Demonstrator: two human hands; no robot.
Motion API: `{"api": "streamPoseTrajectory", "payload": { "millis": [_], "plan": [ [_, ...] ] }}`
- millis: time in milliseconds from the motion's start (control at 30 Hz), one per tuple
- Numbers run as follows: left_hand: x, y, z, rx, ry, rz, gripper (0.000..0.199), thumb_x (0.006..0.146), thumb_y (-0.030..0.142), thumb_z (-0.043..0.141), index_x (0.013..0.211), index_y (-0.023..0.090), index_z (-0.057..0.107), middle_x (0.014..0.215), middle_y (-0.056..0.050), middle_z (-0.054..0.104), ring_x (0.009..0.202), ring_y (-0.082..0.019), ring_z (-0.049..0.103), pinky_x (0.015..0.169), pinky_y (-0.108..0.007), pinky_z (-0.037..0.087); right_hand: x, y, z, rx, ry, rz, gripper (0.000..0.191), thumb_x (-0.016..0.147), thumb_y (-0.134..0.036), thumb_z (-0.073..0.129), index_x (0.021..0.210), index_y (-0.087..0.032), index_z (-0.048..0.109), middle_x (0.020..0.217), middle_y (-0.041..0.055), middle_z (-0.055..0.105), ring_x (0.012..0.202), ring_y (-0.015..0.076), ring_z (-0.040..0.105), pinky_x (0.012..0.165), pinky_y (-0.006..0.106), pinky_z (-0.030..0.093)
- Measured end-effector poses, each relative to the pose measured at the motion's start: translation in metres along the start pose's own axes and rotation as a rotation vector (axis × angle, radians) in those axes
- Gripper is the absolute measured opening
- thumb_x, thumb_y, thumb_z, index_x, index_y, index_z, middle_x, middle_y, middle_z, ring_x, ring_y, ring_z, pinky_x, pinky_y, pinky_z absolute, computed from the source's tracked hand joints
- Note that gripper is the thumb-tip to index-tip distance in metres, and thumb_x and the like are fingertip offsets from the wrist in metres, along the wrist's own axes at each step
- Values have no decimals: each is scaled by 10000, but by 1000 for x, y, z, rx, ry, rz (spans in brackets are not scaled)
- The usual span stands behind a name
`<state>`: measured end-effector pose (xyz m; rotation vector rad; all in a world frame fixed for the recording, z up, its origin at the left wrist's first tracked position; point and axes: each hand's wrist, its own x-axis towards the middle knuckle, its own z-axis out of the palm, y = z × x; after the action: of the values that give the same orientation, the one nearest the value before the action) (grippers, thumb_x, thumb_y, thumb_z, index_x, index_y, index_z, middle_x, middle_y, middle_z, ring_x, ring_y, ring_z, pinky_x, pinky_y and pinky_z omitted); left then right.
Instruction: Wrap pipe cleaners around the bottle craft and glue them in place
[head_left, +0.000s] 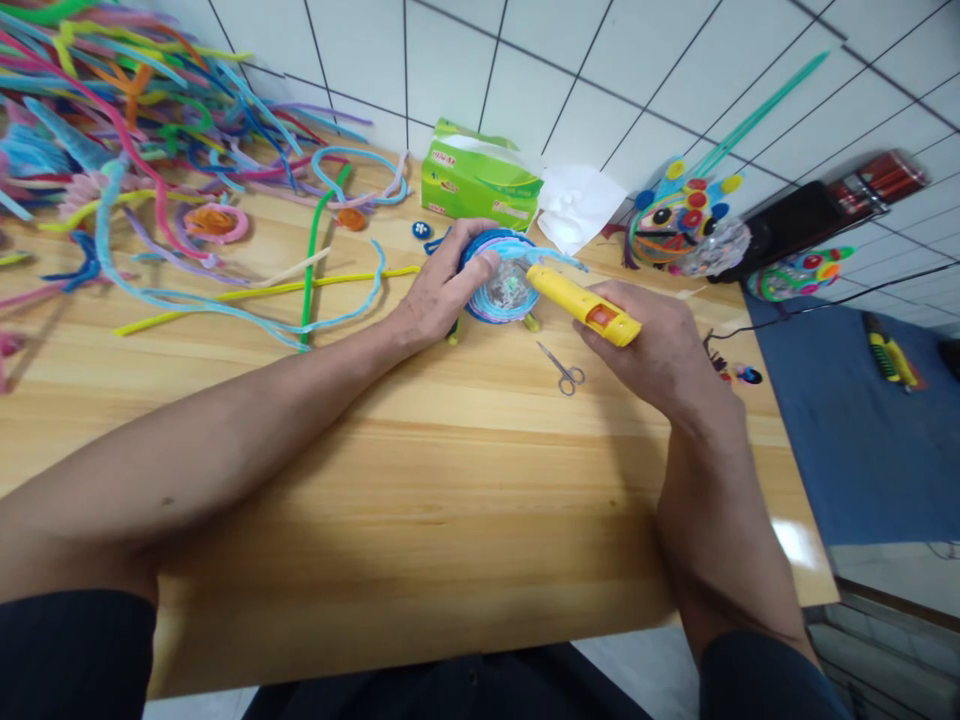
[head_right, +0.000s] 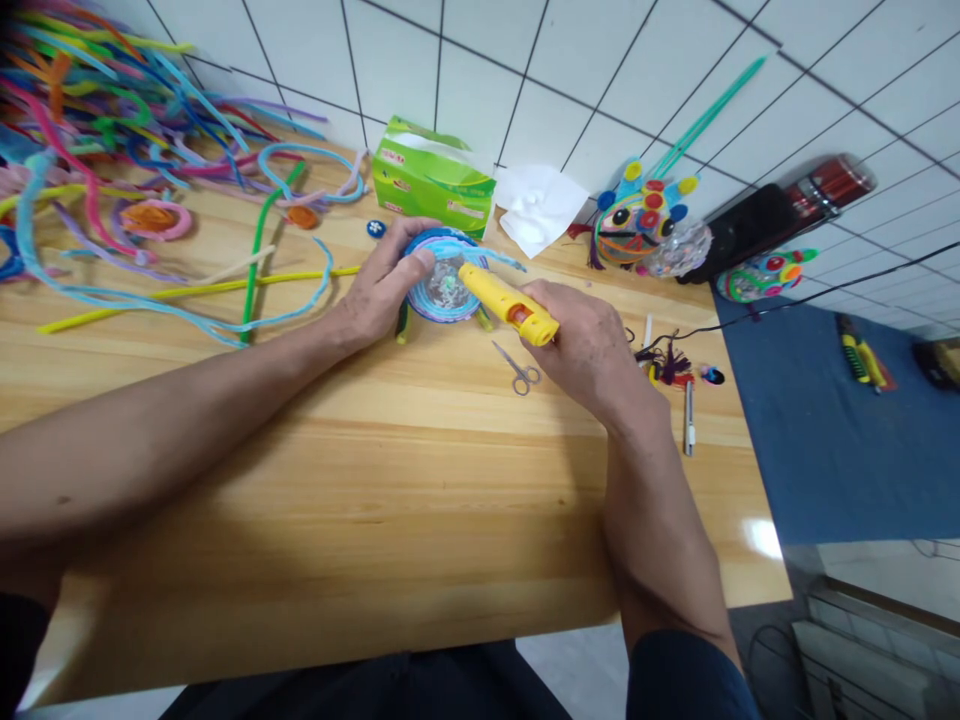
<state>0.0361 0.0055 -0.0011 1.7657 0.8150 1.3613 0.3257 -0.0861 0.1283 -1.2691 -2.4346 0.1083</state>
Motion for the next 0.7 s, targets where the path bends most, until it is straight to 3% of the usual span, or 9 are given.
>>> {"api": "streamPoseTrajectory", "payload": {
  "millis": [167,533,700],
  "plan": [
    [0,5,-3,55,-34,-28,811,1151,994,554,1552,293,636,1595,-68,792,1565,-397,726,1393,-582,613,0,0,0,8,6,-1,91,1115,-316,680,1117,-298,769,1031,63,875,943,282,788,819,411,590],
    [0,4,-1,0,-6,-10,804,1111,1003,601,1533,323,678,1576,-88,804,1569,-410,729,1392,-618,599,0,1,2,-13,32,-4,76,1097,-272,688,1116,-302,755,999,49,855,893,280,781,805,408,576],
    [-1,5,-1,81,-32,-28,886,1132,1058,479,1564,296,613,1602,-69,786,1624,-405,681,1419,-637,578,-1,2,2,-8,35,-13,46,1088,-287,703,1087,-310,742,989,45,853,885,284,782,798,413,576]
  ]
}}
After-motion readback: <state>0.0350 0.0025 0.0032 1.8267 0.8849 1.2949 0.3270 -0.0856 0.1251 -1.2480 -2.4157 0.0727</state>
